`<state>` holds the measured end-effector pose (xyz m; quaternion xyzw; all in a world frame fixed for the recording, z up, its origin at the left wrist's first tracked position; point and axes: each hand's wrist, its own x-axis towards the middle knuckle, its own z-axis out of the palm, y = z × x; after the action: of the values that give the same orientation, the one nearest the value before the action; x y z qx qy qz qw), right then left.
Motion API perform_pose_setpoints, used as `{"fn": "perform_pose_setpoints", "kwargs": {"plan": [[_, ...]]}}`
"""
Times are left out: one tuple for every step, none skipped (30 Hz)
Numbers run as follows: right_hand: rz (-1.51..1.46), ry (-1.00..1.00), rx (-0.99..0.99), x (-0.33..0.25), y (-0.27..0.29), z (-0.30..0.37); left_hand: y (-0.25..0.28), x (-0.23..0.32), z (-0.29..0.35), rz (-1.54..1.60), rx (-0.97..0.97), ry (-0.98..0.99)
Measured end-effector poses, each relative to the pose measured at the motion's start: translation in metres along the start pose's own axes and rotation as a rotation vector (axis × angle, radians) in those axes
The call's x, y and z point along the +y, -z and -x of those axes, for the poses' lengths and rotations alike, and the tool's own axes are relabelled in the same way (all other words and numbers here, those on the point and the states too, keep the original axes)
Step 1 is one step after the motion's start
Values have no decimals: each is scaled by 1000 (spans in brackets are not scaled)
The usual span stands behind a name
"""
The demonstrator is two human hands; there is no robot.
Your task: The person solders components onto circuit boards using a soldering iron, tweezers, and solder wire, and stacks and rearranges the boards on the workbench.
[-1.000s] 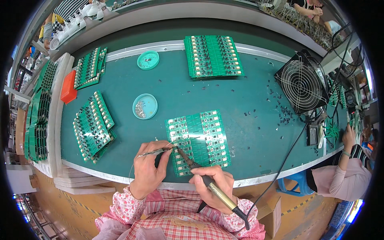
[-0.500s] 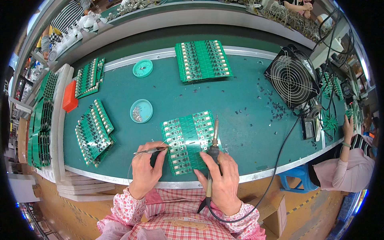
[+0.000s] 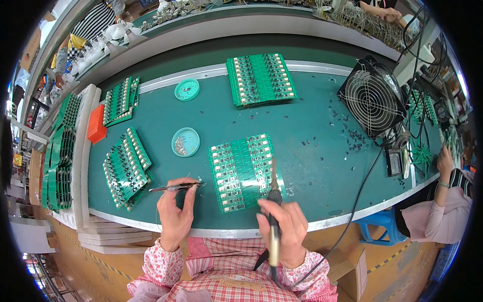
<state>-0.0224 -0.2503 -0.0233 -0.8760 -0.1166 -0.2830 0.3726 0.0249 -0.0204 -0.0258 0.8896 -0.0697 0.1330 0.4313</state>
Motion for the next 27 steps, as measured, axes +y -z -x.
{"fn": "perform_pose_setpoints", "kwargs": {"plan": [[5,0,1,-5,-2,3,-1,0,-1,-37,-24,-59],[-239,-190,70,-13,-4,9,-3,2,-2,-32,-25,-61],[-484,-379,140,-17,-6,12,-6,5,-5,-25,-26,-80],[-459,-344,58,-11,-4,12,-9,8,-7,-22,-24,-96],[-458,-344,56,-11,-6,11,-11,10,-8,-21,-24,-94],[-495,-374,33,-11,-8,10,-13,12,-9,-15,-35,-96],[-534,-404,9,-11,-10,8,-15,13,-11,-11,-46,-97],[-561,-438,-12,-14,-11,3,-17,12,-11,-12,-46,-93],[-561,-441,-16,-14,-12,-1,-19,11,-11,4,-57,-91],[-584,-472,-36,-15,-13,-3,-21,10,-11,22,-71,-89],[-607,-505,-57,-15,-14,-4,-22,10,-11,23,-76,-84],[-620,-518,-69,-13,-15,-3,-23,9,-12,17,-72,-97],[-619,-525,-73,-14,-15,-4,-23,9,-12,10,-67,-109],[-633,-535,-85,-15,-15,-6,-24,8,-12,9,-72,-102],[-647,-544,-97,-15,-15,-8,-25,6,-13,2,-62,-124],[-647,-552,-101,-15,-15,-9,-26,5,-13,-5,-53,-147],[-649,-552,-120,-14,-15,-9,-26,6,-13,-6,-58,-140],[-651,-551,-140,-13,-15,-10,-25,9,-14,-7,-60,-125],[-651,-557,-142,-13,-15,-10,-25,10,-14,-8,-61,-113],[-652,-559,-143,-13,-15,-10,-26,9,-14,-9,-65,-108],[-653,-562,-144,-13,-15,-10,-26,9,-14,-16,-66,-113],[-655,-565,-147,-13,-15,-10,-26,8,-14,-25,-66,-118],[-658,-563,-156,-13,-15,-11,-26,8,-14,-27,-68,-115],[-662,-560,-166,-12,-15,-11,-27,7,-14,-24,-57,-136],[-663,-563,-167,-12,-16,-11,-28,6,-14,-19,-47,-157],[-653,-560,-163,-12,-17,-10,-28,6,-14,-19,-49,-155],[-644,-556,-160,-12,-18,-10,-27,7,-14,-32,-63,-145]]}}
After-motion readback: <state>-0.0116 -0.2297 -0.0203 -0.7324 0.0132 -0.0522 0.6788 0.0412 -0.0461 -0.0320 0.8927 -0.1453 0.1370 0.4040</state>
